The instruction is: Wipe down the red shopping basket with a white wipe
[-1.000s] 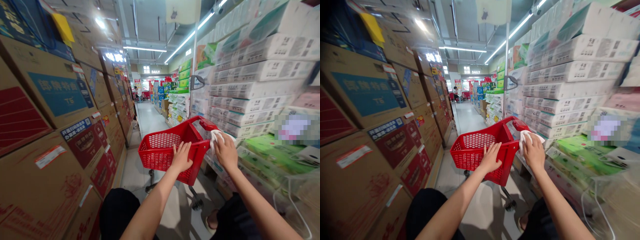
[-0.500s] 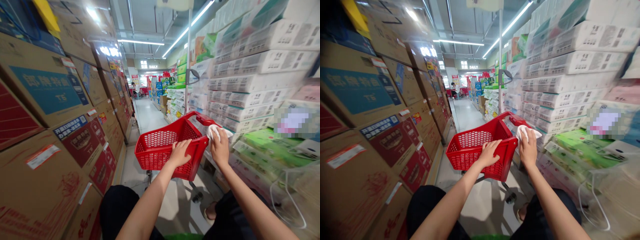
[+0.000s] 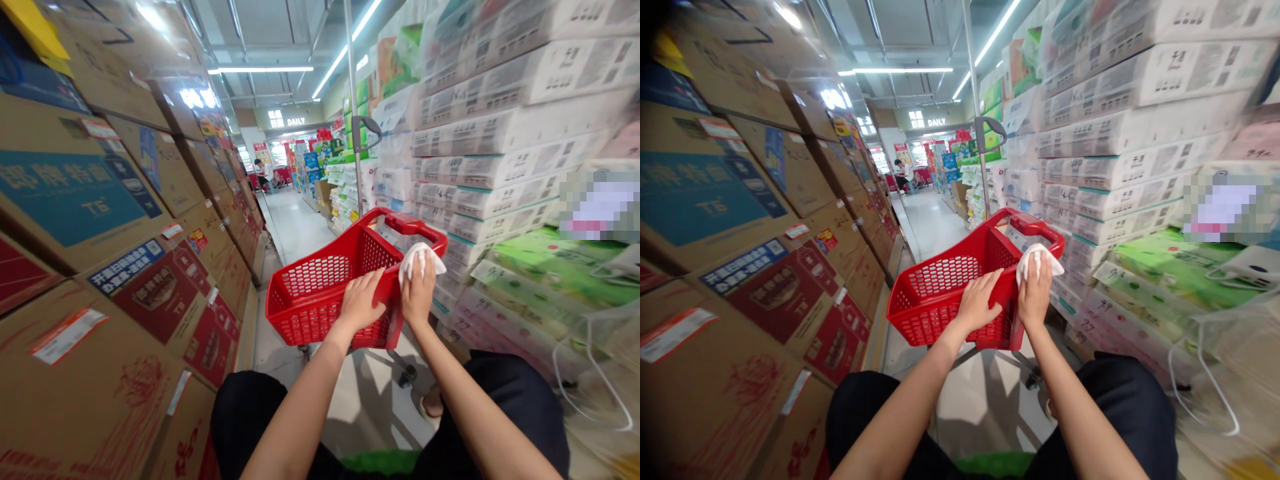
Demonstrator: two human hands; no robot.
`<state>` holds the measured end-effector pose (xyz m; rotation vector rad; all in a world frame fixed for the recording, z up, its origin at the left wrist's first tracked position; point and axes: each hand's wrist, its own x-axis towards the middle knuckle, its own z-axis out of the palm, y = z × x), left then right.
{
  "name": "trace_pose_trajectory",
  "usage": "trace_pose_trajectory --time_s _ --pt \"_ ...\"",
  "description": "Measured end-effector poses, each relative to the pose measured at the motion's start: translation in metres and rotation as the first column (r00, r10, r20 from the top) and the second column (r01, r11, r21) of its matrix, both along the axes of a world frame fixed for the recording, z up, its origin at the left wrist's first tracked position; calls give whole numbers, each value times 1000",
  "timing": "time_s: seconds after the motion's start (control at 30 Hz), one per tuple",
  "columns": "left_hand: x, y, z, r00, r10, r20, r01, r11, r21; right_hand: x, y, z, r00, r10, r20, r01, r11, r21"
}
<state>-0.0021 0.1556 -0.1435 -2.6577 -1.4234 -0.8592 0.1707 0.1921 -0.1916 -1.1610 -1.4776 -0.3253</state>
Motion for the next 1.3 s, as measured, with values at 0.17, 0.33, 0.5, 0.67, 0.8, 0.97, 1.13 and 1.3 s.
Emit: trace_pose_trajectory --time_s 0.17,0.33,0.5,0.67,0.8,0.97,1.13,1.3 --pt "5 3 -2 1000 25 17 -26 1000 12 -13 4 -15 999 11 -36 -11 1000 -9" --pt "5 4 -3 999 24 26 -24 999 37 -33 -15 -76 999 37 33 -32 990 -139" --pt "6 5 -4 999 35 17 -36 998 58 -17 3 -34 1000 -28 -5 28 996 -85" --pt "13 7 -5 997 78 -9 -77 993 95 -18 9 -32 1000 -9 -30 6 997 -78" --pt "17 2 -7 988 142 -66 -131 981 139 -28 -8 -80 998 64 -12 -65 986 -155" --pt "17 -4 -10 988 132 -77 -123 985 119 -21 -4 -55 993 38 -116 -54 989 -141" --pt "19 -3 -11 994 108 -5 -108 991 76 -19 3 -27 991 8 -131 -26 991 -135" --pt "18 -1 -10 993 114 -1 -114 991 67 -31 -13 -80 991 106 -78 -120 972 -202"
